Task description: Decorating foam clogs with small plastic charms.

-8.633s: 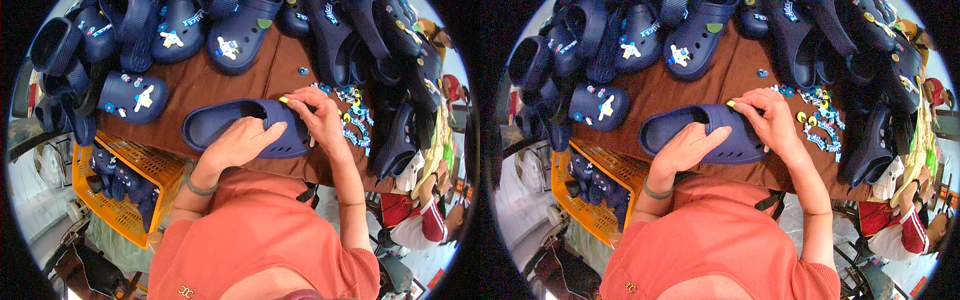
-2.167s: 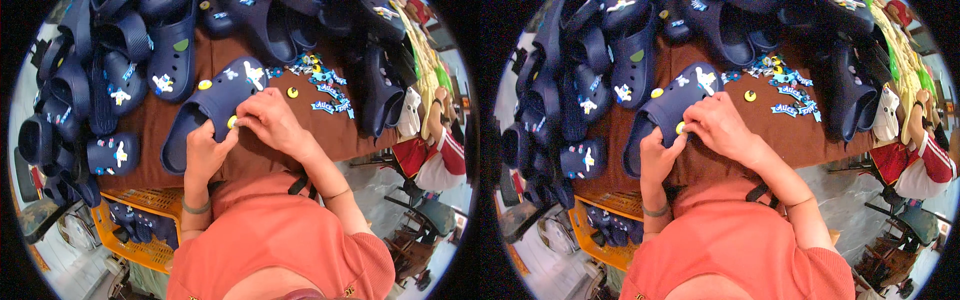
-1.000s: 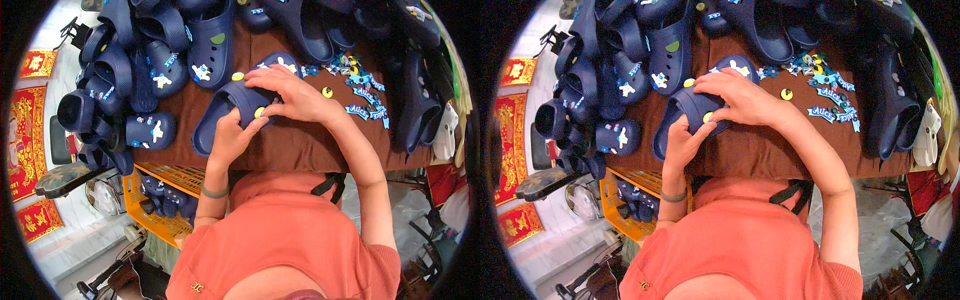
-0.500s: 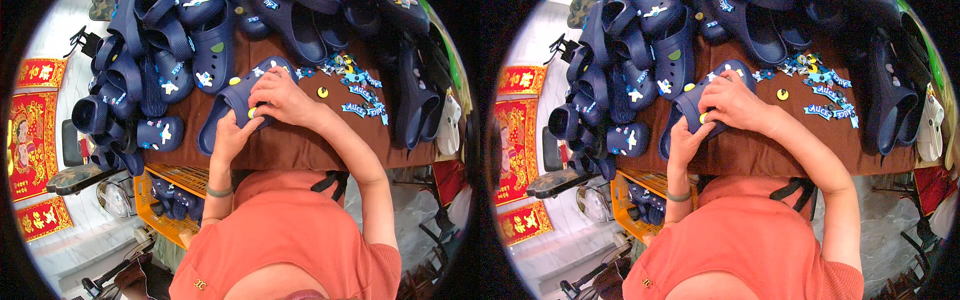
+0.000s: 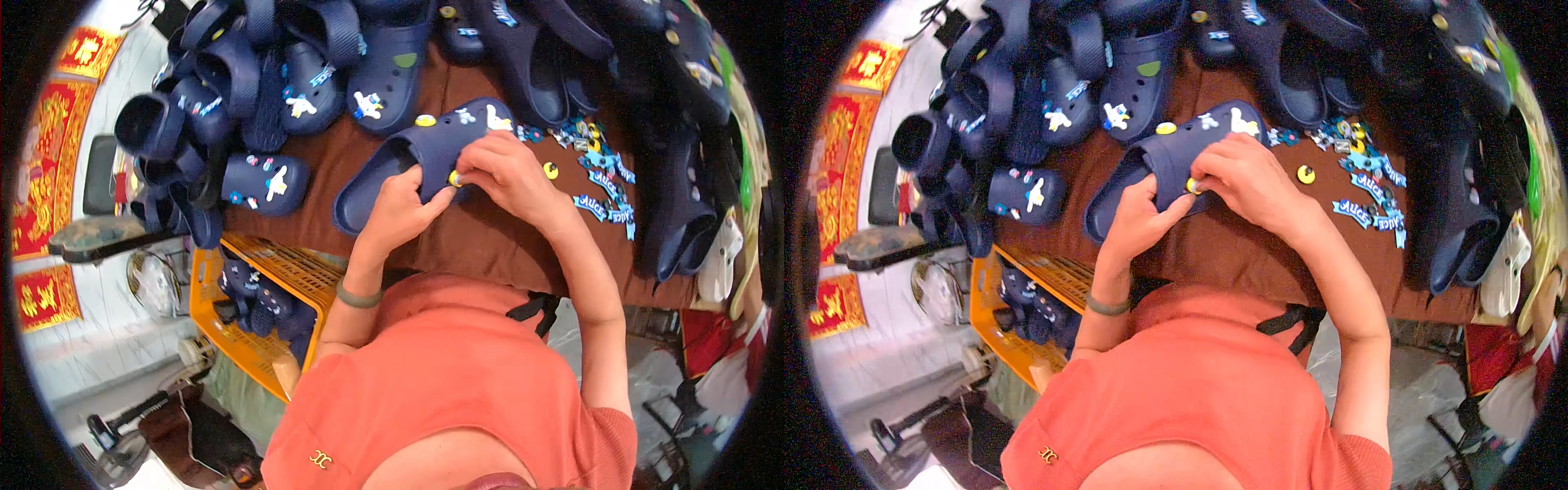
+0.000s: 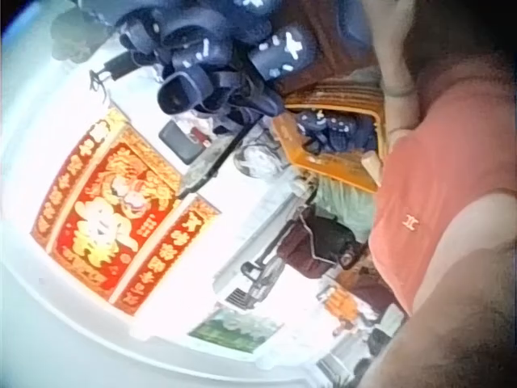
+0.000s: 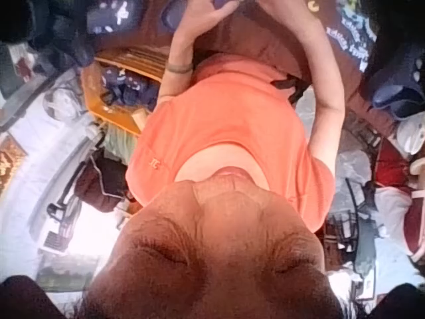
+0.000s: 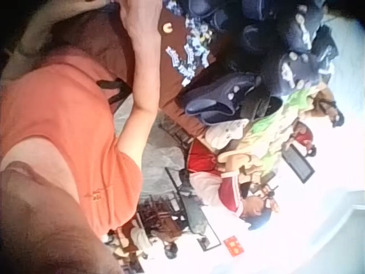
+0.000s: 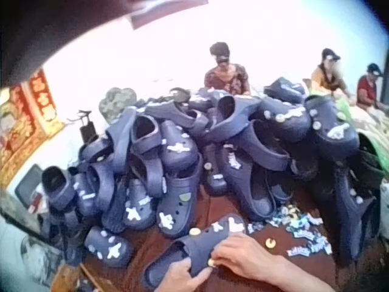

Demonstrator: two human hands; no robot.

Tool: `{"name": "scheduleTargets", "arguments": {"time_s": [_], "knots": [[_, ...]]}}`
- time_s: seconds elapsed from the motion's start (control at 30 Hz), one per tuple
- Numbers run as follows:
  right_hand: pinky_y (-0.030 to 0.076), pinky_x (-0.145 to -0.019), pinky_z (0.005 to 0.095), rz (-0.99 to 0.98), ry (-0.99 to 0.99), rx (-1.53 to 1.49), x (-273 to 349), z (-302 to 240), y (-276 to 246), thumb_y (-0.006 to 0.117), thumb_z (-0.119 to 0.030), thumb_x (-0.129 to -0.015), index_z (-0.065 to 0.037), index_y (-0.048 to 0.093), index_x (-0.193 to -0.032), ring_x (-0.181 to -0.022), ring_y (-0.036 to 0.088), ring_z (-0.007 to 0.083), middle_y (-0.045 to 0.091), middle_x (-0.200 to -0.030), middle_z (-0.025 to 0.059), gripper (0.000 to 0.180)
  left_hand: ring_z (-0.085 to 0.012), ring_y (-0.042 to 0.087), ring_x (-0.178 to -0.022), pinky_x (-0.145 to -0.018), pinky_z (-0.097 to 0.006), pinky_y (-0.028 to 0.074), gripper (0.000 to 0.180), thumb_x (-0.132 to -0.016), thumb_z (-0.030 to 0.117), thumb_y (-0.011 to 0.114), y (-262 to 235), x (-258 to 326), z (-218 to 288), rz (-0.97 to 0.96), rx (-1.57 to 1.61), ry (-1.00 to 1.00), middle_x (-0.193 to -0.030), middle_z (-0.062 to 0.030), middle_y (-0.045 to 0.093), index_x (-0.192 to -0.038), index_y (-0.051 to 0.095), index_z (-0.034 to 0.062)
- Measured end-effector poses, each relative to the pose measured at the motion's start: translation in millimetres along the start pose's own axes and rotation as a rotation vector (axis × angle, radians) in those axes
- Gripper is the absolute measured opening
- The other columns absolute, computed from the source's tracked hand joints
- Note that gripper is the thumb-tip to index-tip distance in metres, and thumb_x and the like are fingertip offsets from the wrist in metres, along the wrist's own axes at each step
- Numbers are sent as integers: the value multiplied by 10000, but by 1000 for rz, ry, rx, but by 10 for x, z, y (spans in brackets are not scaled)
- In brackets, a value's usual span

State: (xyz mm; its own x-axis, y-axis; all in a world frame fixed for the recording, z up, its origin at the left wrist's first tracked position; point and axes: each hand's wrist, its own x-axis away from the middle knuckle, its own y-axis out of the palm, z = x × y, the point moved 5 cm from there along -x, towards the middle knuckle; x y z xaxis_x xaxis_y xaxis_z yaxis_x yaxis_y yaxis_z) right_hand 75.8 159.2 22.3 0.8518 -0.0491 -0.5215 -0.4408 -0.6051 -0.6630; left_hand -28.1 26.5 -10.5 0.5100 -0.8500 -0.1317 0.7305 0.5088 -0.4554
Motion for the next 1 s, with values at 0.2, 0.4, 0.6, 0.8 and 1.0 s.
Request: {"name": "scheduleTargets", "arguments": {"time_s": [0.2, 0.4, 0.6, 0.8, 1.0], "knots": [[508, -711, 375, 112, 22, 90, 152, -171, 48, 747, -20, -719, -42, 644, -894, -830, 607, 287, 635, -958, 91, 205, -108, 635, -787, -697, -311, 509, 270, -821, 162, 722, -39, 24, -38, -76, 31, -128, -838, -118, 696, -1016, 657, -13], [525, -750, 368, 149, 73, 81, 194, -182, 170, 789, -6, -683, -26, 638, -912, -869, 629, 280, 638, -960, 106, 275, -276, 654, -650, -606, -371, 500, 263, -765, 161, 694, -54, 14, -40, -23, -70, -15, -741, -215, 637, -947, 636, -20], [534, -753, 360, 208, -67, 81, 151, -263, 228, 787, 27, -672, -22, 653, -945, -883, 636, 271, 647, -972, 112, 307, -401, 610, -614, -558, -430, 468, 209, -735, 150, 645, -85, 23, -27, -9, -63, -1, -664, -252, 558, -801, 549, -24], [549, -779, 344, 238, 17, 72, 210, -187, 209, 769, 58, -681, -9, 660, -973, -880, 664, 271, 677, -972, 128, 319, -432, 580, -598, -530, -460, 443, 256, -743, 177, 652, -91, 60, 5, 47, -24, 71, -617, -257, 515, -766, 481, -13], [549, -783, 344, 175, -56, 79, 183, -214, 195, 750, 56, -700, -9, 674, -956, -881, 665, 275, 689, -982, 125, 275, -419, 559, -552, -501, -467, 423, 272, -751, 180, 652, -93, 68, 6, 83, -29, 146, -564, -229, 474, -757, 450, -2]]}}
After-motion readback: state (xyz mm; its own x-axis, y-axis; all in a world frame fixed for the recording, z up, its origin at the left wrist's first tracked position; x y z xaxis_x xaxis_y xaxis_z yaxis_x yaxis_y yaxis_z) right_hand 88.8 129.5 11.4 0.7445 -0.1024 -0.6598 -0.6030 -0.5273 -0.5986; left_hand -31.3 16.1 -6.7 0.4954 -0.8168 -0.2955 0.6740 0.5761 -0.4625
